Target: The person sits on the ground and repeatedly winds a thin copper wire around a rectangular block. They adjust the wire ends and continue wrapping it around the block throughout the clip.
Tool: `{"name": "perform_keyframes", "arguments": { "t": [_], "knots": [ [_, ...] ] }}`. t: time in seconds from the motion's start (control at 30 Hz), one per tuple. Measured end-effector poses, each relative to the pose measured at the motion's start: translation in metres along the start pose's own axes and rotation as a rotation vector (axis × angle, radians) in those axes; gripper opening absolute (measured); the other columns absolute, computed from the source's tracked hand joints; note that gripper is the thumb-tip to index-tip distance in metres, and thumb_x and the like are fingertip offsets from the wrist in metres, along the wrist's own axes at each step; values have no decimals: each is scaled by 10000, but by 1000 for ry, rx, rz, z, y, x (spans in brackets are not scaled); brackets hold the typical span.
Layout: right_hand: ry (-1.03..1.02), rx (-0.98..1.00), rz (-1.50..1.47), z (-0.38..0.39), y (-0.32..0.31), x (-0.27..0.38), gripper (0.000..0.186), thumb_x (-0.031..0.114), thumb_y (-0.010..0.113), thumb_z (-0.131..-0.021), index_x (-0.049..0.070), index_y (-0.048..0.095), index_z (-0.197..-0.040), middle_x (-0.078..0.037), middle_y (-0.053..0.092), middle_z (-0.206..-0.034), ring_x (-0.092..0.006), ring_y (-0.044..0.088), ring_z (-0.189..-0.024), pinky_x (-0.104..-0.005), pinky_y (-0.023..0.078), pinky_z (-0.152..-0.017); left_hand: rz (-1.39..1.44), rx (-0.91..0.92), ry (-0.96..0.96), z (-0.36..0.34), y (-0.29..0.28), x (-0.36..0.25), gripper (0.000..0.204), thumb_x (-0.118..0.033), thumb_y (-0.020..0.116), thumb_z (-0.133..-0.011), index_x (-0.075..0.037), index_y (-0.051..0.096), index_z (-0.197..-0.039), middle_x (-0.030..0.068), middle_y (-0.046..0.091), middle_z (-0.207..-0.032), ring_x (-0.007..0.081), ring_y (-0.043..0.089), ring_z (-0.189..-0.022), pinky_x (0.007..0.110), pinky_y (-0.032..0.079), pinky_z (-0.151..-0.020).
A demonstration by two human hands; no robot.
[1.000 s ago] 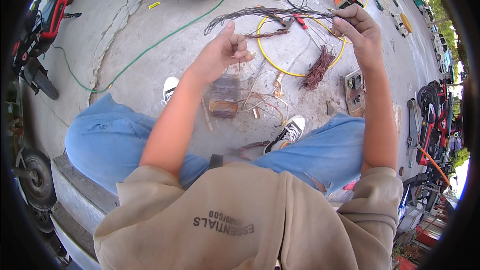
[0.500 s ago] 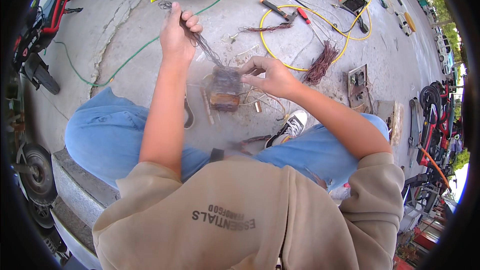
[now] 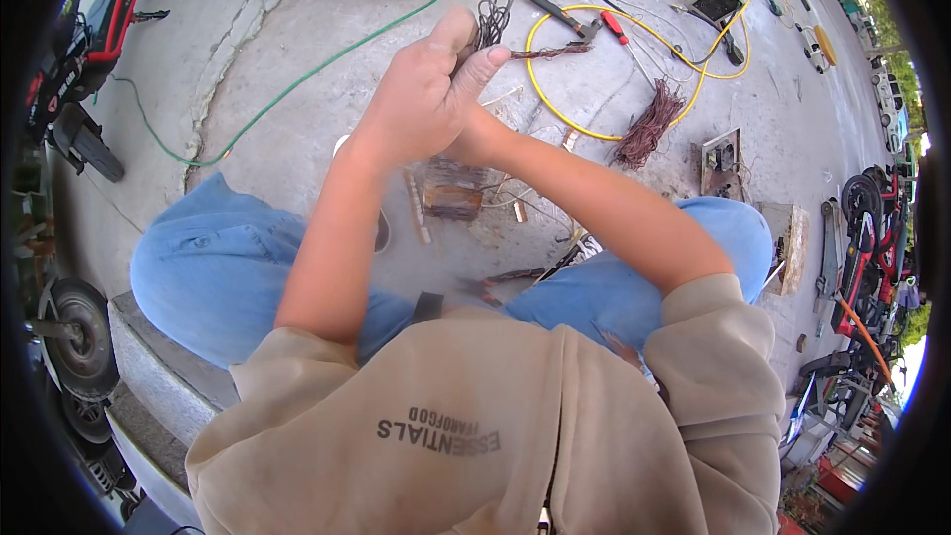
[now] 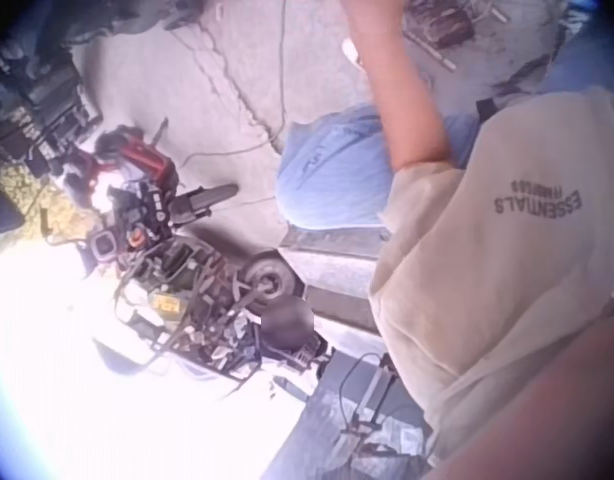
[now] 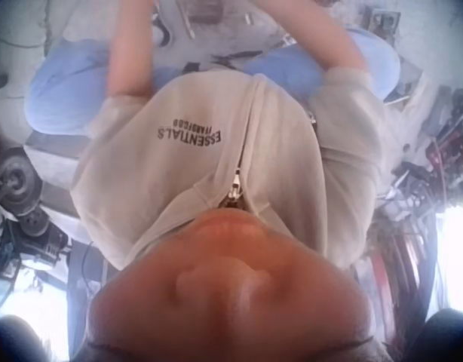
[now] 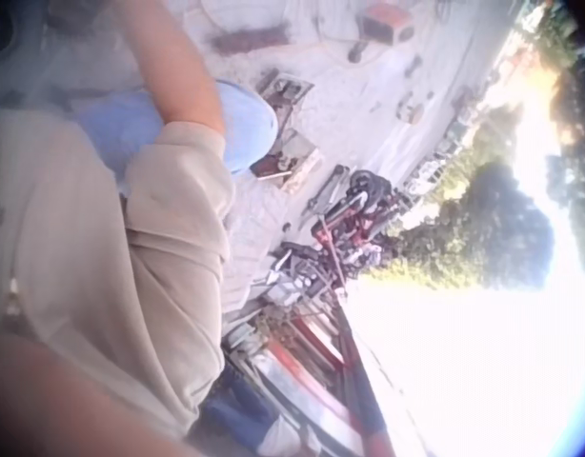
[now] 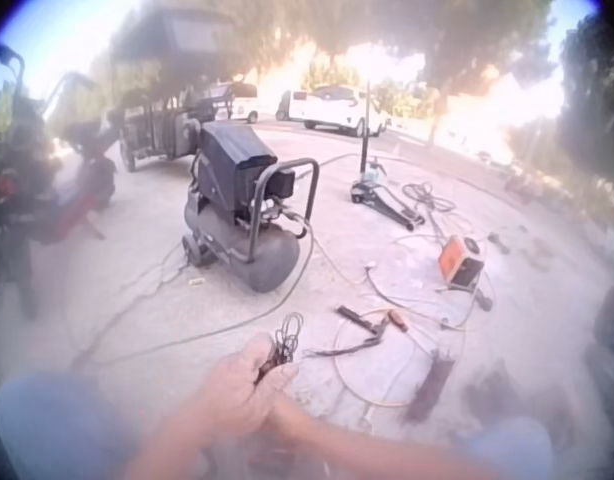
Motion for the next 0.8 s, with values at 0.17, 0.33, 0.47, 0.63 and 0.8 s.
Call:
{"name": "perform_keyframes", "arguments": {
  "t": [0.17, 0.33, 0.47, 0.63, 0.8],
  "knots": [
    [161, 161, 30, 5, 9, 41, 503, 257, 757, -783, -66, 545, -1104, -246, 659, -875, -352, 650, -792, -391, 518, -756, 333, -311, 19, 9, -28, 28, 322, -299, 506, -999, -61, 432, -795, -19, 394, -598, 77, 325, -506, 233, 277, -453],
    [209, -236, 54, 3, -9, 38, 506, 274, 766, -779, -65, 532, -1072, -220, 632, -826, -330, 631, -743, -397, 513, -705, 865, -466, -6, 7, -33, 40, 352, -364, 445, -1016, -100, 412, -784, -23, 392, -538, 52, 300, -428, 233, 209, -386],
    [351, -5, -11, 1, -20, 34, 424, 302, 778, -766, 10, 601, -1017, -200, 613, -852, -333, 612, -775, -385, 495, -708, 1032, -513, -139, 6, -41, 55, 431, -473, 403, -998, -137, 369, -730, -33, 293, -536, 65, 190, -426, 249, 141, -408],
    [-1, 17, 421, -2, -44, 47, 296, 308, 725, -796, 21, 686, -859, -206, 631, -765, -369, 629, -777, -453, 487, -710, 1140, -606, -244, 10, -46, 72, 429, -478, 389, -999, -131, 373, -746, -40, 275, -540, 70, 191, -433, 252, 138, -403],
    [381, 234, 76, 6, -15, 35, 256, 283, 663, -859, 28, 683, -865, -132, 644, -704, -259, 611, -674, -376, 491, -630, 1205, -942, -584, 31, -60, 148, 379, -399, 390, -1016, -58, 377, -850, 25, 396, -671, 115, 339, -533, 259, 307, -473]
  ]
}}
Point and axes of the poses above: each hand's wrist, its own z-axis away from the middle knuckle, its own y-axis out of the palm, x = y × z, the point moved 7 cm from there along -z, towards the middle knuckle
